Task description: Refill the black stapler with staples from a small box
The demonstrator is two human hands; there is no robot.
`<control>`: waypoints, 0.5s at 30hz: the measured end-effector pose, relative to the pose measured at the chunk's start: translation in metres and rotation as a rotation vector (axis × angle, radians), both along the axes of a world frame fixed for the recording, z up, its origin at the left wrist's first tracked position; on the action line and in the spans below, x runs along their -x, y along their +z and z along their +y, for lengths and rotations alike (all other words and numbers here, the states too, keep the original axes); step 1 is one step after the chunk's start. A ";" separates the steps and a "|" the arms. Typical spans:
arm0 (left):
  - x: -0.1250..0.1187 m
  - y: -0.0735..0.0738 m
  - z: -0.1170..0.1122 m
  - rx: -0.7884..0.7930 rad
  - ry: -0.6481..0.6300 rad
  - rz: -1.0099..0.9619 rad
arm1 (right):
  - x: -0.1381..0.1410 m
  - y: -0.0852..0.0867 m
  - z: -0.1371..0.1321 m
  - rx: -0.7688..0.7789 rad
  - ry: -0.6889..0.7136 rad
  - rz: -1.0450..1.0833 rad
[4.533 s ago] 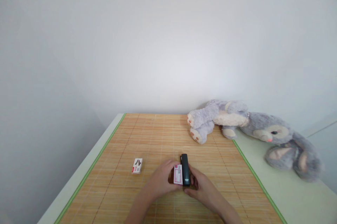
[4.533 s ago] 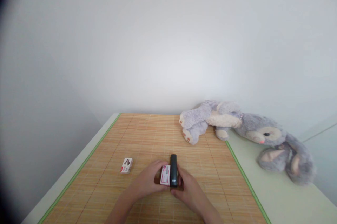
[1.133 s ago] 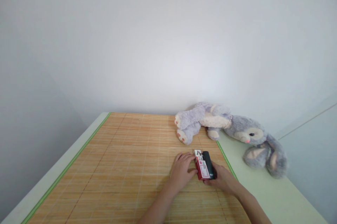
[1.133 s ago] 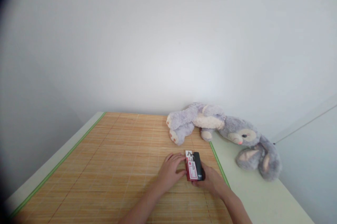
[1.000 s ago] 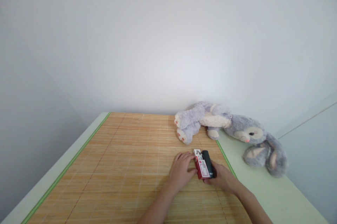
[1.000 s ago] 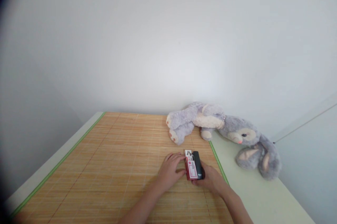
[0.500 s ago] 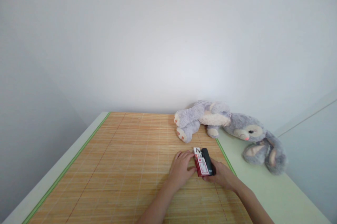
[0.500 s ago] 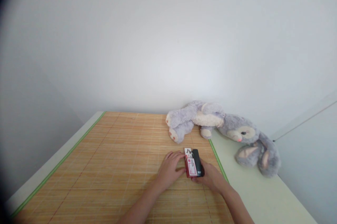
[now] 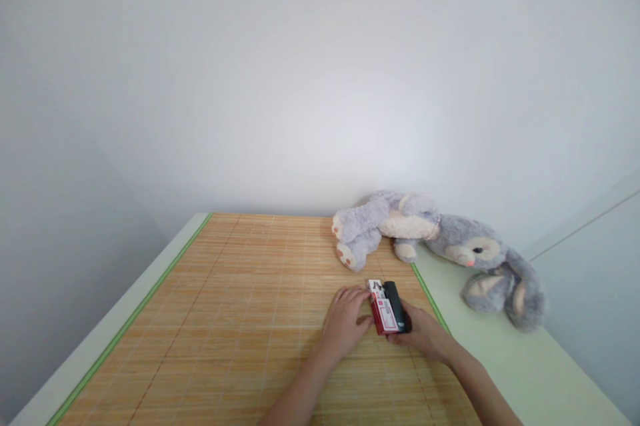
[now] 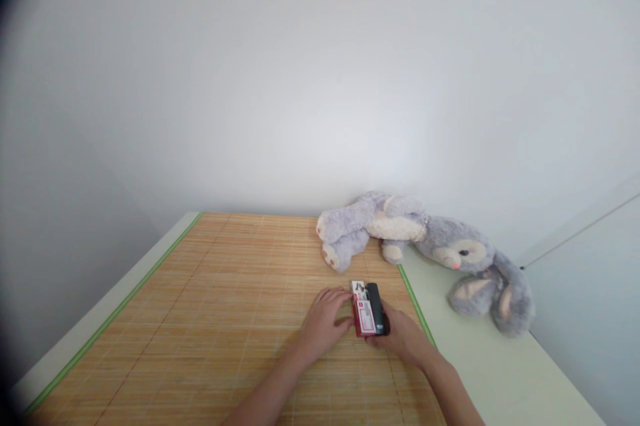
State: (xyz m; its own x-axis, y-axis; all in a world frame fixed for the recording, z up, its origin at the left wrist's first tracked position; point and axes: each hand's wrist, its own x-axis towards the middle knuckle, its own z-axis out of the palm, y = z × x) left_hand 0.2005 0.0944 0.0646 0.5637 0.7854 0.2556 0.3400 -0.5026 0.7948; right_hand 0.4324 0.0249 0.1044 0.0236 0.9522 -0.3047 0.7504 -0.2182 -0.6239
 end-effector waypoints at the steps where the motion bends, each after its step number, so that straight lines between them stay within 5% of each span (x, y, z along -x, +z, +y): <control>1: 0.004 0.000 -0.002 0.005 0.015 -0.002 | -0.003 -0.002 -0.003 0.002 -0.007 0.005; 4: 0.035 -0.001 -0.009 0.021 0.092 -0.001 | -0.020 -0.011 -0.021 -0.023 -0.053 0.001; 8: 0.108 -0.013 -0.024 -0.001 0.244 0.052 | -0.028 -0.023 -0.062 -0.144 -0.208 -0.015; 11: 0.156 -0.023 -0.039 -0.043 0.363 0.172 | 0.014 -0.036 -0.082 -0.156 -0.227 0.070; 15: 0.184 -0.027 -0.057 -0.091 0.324 0.290 | 0.114 -0.057 -0.075 -0.212 -0.049 0.063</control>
